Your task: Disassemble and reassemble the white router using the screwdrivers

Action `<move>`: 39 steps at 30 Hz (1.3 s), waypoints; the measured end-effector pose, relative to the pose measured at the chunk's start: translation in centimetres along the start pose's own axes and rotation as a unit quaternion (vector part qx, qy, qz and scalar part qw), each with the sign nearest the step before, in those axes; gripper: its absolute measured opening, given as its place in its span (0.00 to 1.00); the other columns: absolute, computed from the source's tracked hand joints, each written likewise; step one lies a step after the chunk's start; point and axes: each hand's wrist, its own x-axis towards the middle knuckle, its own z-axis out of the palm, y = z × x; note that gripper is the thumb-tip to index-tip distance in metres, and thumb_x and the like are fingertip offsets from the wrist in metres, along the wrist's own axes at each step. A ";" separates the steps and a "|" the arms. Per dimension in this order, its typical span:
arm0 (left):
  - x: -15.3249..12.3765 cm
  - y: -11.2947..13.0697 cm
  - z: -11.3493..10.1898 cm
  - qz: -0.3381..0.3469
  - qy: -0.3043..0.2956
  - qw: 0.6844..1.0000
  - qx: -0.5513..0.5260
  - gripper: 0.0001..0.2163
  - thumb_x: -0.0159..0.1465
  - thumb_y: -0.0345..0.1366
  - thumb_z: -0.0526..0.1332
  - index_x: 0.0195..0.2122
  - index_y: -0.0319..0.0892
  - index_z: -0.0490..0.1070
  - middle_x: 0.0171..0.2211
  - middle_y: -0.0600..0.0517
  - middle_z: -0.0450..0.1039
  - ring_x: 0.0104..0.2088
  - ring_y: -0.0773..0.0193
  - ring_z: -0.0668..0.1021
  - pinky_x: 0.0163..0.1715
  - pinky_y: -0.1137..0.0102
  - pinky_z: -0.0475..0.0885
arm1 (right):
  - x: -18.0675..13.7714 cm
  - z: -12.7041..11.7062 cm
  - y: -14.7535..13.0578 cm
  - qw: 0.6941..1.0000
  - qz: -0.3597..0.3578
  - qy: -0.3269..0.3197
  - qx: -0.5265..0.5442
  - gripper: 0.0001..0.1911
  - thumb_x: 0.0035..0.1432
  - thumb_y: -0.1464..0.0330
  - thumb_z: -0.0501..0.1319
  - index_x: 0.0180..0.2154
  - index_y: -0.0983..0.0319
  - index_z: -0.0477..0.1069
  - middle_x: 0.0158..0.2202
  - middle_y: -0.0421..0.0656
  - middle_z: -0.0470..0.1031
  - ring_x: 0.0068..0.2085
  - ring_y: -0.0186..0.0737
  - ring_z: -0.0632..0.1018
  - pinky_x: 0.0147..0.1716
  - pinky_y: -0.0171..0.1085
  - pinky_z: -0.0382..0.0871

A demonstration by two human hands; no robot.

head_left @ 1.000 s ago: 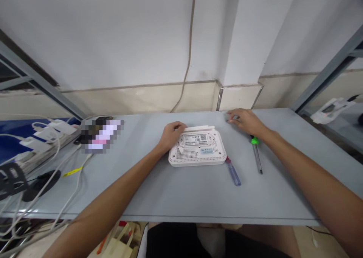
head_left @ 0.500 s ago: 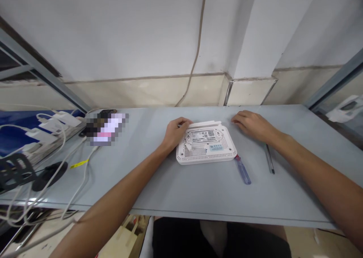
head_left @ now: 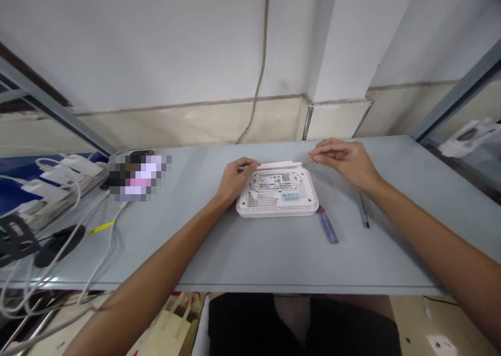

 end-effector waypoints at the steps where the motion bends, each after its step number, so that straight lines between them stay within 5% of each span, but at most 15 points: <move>1: 0.0 0.0 0.0 -0.001 -0.002 1.000 0.006 0.11 0.65 0.44 0.64 0.37 0.44 0.81 0.42 0.48 0.83 0.40 0.56 0.80 0.44 0.61 0.73 | 0.0 0.2 -0.1 1.000 0.014 -0.001 0.009 0.10 0.54 0.58 0.76 0.36 0.54 0.83 0.42 0.43 0.81 0.42 0.47 0.85 0.55 0.54 0.79; 6: 0.1 -0.1 -0.1 0.008 -0.005 0.999 0.044 0.12 0.65 0.45 0.63 0.39 0.44 0.81 0.46 0.46 0.83 0.44 0.53 0.81 0.47 0.58 0.73 | 0.0 0.7 -0.4 0.996 0.077 -0.037 0.039 0.15 0.53 0.56 0.77 0.36 0.58 0.81 0.32 0.44 0.84 0.37 0.45 0.86 0.49 0.49 0.80; 14: 0.2 -0.2 -0.1 0.006 -0.012 0.999 0.040 0.12 0.66 0.45 0.63 0.39 0.44 0.81 0.47 0.45 0.83 0.45 0.52 0.81 0.48 0.56 0.74 | -0.4 1.0 -0.7 0.988 -0.004 -0.048 -0.145 0.06 0.60 0.62 0.71 0.34 0.58 0.82 0.33 0.42 0.84 0.33 0.39 0.81 0.36 0.41 0.74; 21: 0.2 -0.5 -0.3 0.021 -0.015 0.998 0.052 0.12 0.67 0.46 0.63 0.41 0.45 0.81 0.49 0.46 0.82 0.49 0.50 0.80 0.54 0.54 0.72 | -0.7 1.6 -0.5 0.968 -0.089 -0.017 -0.233 0.08 0.63 0.72 0.64 0.33 0.57 0.80 0.33 0.39 0.84 0.34 0.39 0.80 0.33 0.39 0.71; 28: -0.1 -0.1 -0.1 0.026 -0.015 0.998 0.059 0.12 0.68 0.46 0.62 0.41 0.45 0.81 0.50 0.46 0.81 0.50 0.51 0.80 0.54 0.55 0.72 | -0.8 1.7 0.2 0.926 -0.223 -0.071 -0.297 0.11 0.72 0.71 0.58 0.37 0.59 0.78 0.39 0.43 0.79 0.37 0.39 0.79 0.39 0.41 0.74; 39: -0.2 0.1 0.0 0.019 -0.020 0.998 0.058 0.12 0.68 0.46 0.62 0.39 0.45 0.81 0.48 0.47 0.82 0.49 0.52 0.80 0.53 0.57 0.73 | -1.0 1.4 0.6 0.917 -0.206 -0.103 -0.327 0.11 0.72 0.71 0.56 0.38 0.58 0.76 0.41 0.44 0.79 0.39 0.42 0.79 0.39 0.43 0.74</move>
